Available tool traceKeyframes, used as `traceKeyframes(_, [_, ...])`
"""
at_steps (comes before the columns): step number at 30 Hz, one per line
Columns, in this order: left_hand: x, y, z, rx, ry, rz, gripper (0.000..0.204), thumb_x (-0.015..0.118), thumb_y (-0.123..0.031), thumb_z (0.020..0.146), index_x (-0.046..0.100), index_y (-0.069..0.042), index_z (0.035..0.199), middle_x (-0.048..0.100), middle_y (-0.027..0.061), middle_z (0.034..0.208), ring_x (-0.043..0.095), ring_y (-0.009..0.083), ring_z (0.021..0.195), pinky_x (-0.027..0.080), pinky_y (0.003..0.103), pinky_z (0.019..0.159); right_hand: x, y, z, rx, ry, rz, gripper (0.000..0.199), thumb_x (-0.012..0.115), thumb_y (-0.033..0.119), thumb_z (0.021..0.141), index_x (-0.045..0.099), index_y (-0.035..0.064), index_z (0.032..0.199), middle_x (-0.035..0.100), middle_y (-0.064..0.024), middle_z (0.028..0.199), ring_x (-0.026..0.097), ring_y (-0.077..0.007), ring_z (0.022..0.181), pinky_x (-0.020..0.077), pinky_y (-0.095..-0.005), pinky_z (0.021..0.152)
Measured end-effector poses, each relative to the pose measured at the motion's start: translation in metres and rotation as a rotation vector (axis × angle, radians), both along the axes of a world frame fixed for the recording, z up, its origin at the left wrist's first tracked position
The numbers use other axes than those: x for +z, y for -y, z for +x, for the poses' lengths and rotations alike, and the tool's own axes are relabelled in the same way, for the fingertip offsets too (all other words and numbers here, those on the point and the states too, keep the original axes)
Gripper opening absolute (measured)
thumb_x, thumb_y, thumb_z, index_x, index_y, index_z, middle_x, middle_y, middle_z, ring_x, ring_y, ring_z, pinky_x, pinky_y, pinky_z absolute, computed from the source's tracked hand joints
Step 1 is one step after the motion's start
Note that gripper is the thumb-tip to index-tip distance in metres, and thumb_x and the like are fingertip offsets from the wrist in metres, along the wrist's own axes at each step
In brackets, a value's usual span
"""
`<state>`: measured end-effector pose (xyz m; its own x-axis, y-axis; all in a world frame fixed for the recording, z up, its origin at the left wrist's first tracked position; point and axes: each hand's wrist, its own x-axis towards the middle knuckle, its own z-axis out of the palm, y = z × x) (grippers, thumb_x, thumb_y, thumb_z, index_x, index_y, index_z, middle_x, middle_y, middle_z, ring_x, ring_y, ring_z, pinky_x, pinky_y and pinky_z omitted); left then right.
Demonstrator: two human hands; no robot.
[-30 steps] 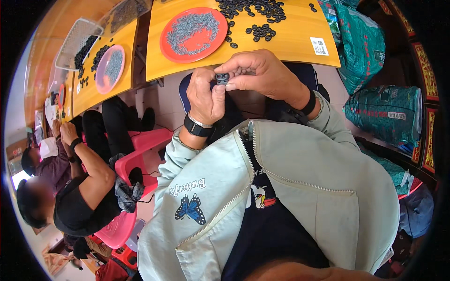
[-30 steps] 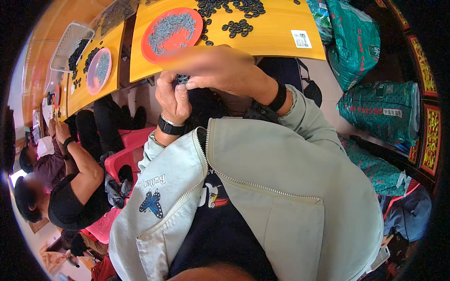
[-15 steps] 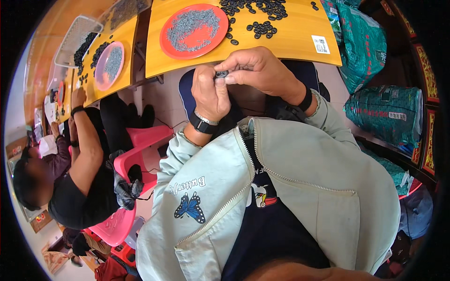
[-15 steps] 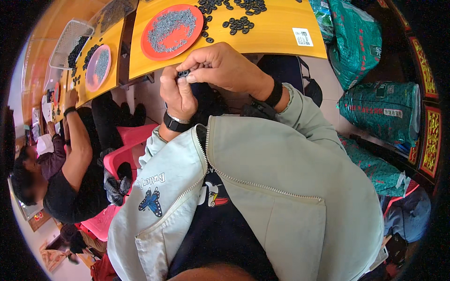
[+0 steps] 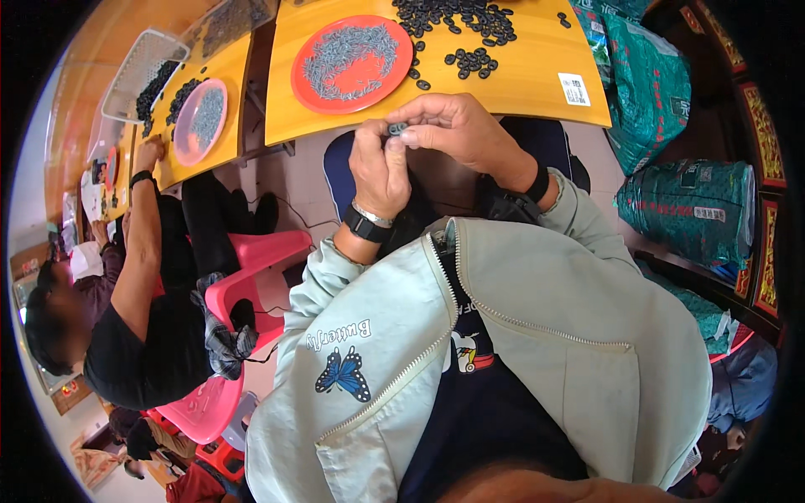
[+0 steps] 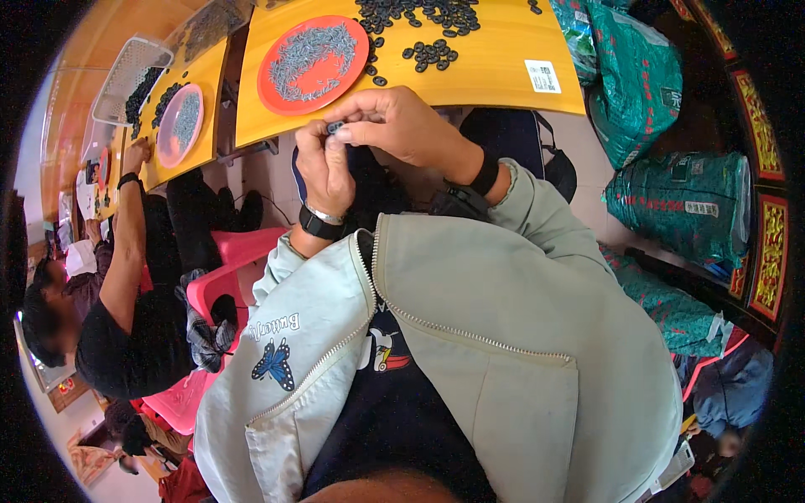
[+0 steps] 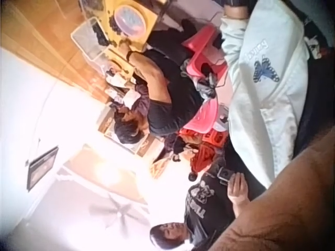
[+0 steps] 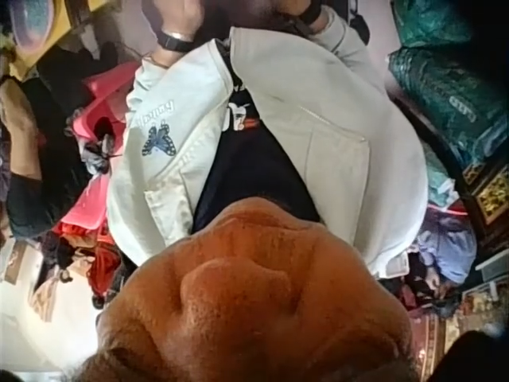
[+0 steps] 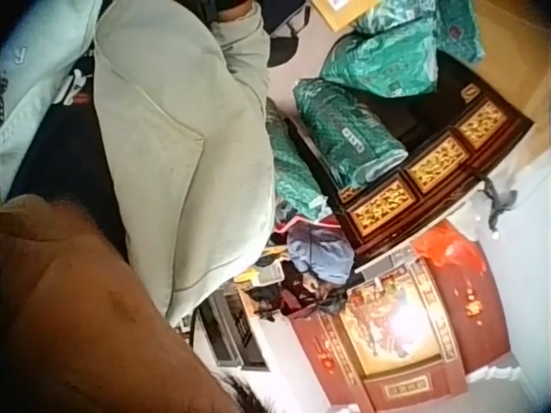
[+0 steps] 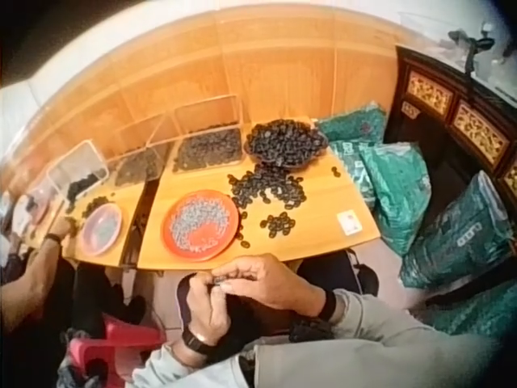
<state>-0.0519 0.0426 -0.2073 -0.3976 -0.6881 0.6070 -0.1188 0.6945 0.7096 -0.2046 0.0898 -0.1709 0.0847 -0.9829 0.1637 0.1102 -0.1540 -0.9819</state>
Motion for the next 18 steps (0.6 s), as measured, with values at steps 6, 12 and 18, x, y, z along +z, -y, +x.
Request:
traceKeyframes(6, [0.004,0.005,0.002,-0.035,0.079,0.050,0.011,0.055,-0.008,0.083,0.051,0.000,0.091,0.055,0.0162,0.077,0.054,0.0339,0.069,0.044,0.039,0.062,-0.004,0.002,-0.004,-0.133,-0.015,0.117,0.023,0.059,0.006,0.086,0.060,-0.0023,0.107,0.063,-0.0037,0.091,0.058,-0.0085,0.083,0.0473,-0.0229,0.076])
traceKeyframes(12, [0.005,0.019,0.017,0.027,0.063,0.159,0.009,0.057,-0.007,0.082,0.053,-0.001,0.087,0.058,0.0150,0.078,0.056,0.0301,0.070,0.045,0.036,0.064,0.002,0.003,-0.025,-0.158,-0.112,0.145,0.022,0.059,0.007,0.086,0.060,0.0011,0.107,0.060,0.0016,0.083,0.055,-0.0043,0.075,0.0445,-0.0185,0.068])
traceKeyframes(18, [0.002,0.035,0.029,0.046,-0.031,0.310,0.008,0.052,-0.007,0.087,0.051,0.001,0.086,0.057,0.0056,0.071,0.054,0.0127,0.066,0.044,0.026,0.061,0.026,0.019,-0.049,-0.227,-0.228,0.127,0.019,0.061,0.006,0.085,0.060,0.0009,0.103,0.060,0.0019,0.084,0.055,-0.0035,0.074,0.0448,-0.0183,0.067])
